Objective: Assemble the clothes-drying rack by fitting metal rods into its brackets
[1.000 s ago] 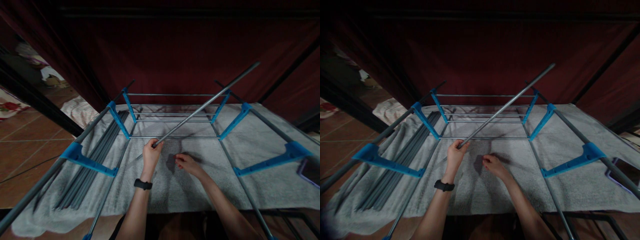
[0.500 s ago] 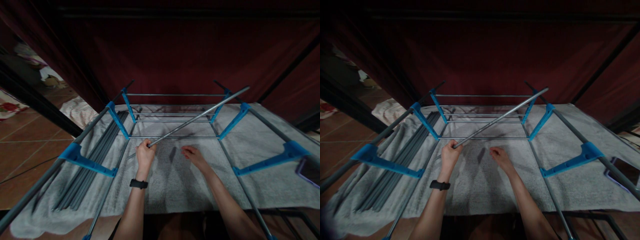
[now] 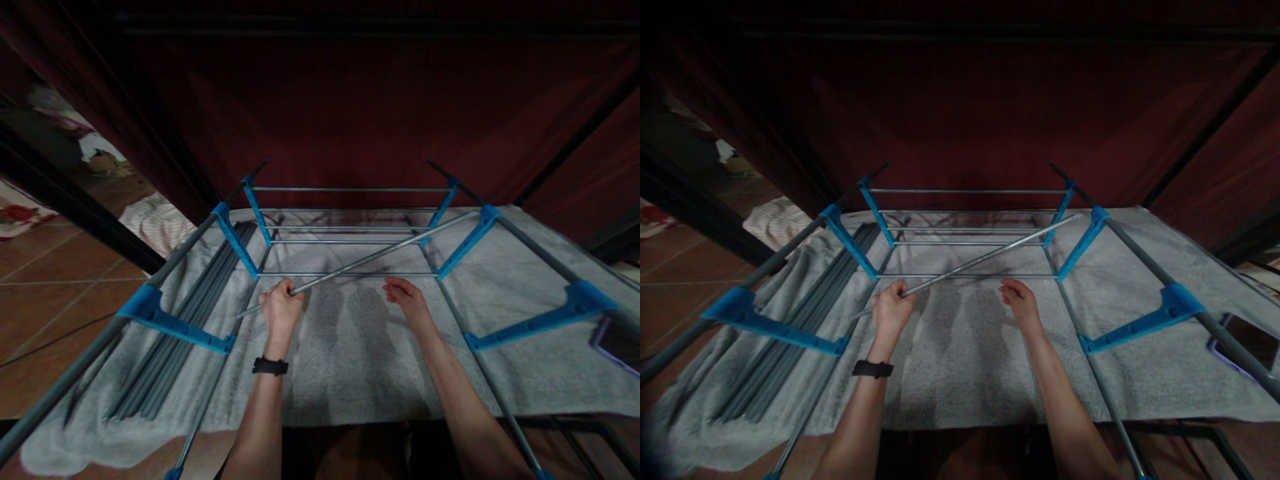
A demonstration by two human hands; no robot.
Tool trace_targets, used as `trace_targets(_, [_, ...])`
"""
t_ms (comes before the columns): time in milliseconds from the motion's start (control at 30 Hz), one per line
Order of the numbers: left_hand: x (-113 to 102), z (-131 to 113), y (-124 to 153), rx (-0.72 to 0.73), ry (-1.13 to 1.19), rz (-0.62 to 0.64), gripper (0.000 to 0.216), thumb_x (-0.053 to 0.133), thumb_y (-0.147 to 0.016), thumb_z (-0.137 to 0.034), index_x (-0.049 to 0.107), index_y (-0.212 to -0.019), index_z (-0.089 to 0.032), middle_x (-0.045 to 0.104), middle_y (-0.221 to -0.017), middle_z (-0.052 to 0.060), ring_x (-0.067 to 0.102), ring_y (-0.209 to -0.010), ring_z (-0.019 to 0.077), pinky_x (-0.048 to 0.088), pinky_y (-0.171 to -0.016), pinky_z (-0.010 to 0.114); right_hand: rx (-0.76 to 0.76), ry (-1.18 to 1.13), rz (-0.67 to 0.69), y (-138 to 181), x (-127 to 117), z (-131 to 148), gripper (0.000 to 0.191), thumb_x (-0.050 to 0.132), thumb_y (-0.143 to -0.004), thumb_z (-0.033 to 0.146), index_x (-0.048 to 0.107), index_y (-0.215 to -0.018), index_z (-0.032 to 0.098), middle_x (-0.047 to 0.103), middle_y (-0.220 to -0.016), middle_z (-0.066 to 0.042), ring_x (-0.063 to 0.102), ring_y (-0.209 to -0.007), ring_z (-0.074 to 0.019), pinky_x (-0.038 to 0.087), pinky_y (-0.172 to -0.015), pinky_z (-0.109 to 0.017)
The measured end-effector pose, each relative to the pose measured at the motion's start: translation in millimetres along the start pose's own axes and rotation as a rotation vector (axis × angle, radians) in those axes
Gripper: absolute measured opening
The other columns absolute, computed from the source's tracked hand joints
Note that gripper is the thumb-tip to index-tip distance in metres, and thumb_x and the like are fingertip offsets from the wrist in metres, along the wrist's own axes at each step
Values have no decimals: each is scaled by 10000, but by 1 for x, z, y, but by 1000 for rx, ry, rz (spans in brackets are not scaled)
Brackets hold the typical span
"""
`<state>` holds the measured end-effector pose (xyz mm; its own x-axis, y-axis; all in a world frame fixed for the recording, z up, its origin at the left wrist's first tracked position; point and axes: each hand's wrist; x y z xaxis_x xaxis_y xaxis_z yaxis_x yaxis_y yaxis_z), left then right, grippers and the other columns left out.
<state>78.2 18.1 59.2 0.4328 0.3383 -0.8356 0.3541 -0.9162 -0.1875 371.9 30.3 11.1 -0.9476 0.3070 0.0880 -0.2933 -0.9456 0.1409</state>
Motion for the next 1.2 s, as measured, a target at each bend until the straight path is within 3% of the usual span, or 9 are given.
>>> trace_targets(333, [4, 4, 1, 115, -177, 51, 71, 559, -824, -245, 606, -773, -232, 681, -732, 35, 656, -885, 258, 342, -902, 393, -5, -229, -99, 0, -14, 16, 391, 805, -551, 276, 747, -934, 223, 771, -886, -16, 684, -774, -160, 577, -686, -282])
trace_targets(567, [5, 4, 3, 189, -249, 78, 100, 545, -844, -235, 642, -819, -226, 721, -813, 65, 661, -921, 260, 346, -898, 395, 31, -476, -83, 1, -23, 26, 235, 774, -599, 164, 697, -816, 216, 767, -808, 2, 718, -744, -148, 620, -715, -267])
trace_targets(733, [10, 8, 4, 249, -279, 55, 110, 548, -859, -224, 658, -864, -221, 722, -844, 78, 658, -933, 270, 361, -892, 396, 61, -516, -66, -2, -30, 30, 218, 691, -712, 154, 728, -923, 191, 791, -899, -47, 738, -781, -145, 630, -726, -247])
trace_targets(900, [12, 7, 5, 322, -267, 80, 96, 560, -879, -193, 654, -886, -213, 728, -884, 77, 651, -941, 267, 371, -891, 404, 141, -512, -162, -5, -33, 27, 123, 614, -847, 125, 722, -876, 175, 774, -798, -33, 727, -709, -117, 632, -709, -217])
trace_targets(1200, [25, -1, 12, 512, -330, 156, 255, 445, -969, -125, 676, -1052, -193, 701, -1037, 107, 611, -1034, 271, 400, -927, 416, 222, -482, -227, -3, -31, 28, 260, 524, -926, 30, 668, -767, 177, 749, -727, -12, 714, -646, -96, 637, -677, -198])
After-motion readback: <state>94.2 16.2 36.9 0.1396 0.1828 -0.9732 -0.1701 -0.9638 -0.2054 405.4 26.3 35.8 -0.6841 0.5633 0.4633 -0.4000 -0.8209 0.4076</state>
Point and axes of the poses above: each hand's wrist, its own y-axis away from the middle knuckle, its own x-axis out of the palm, z = x × y
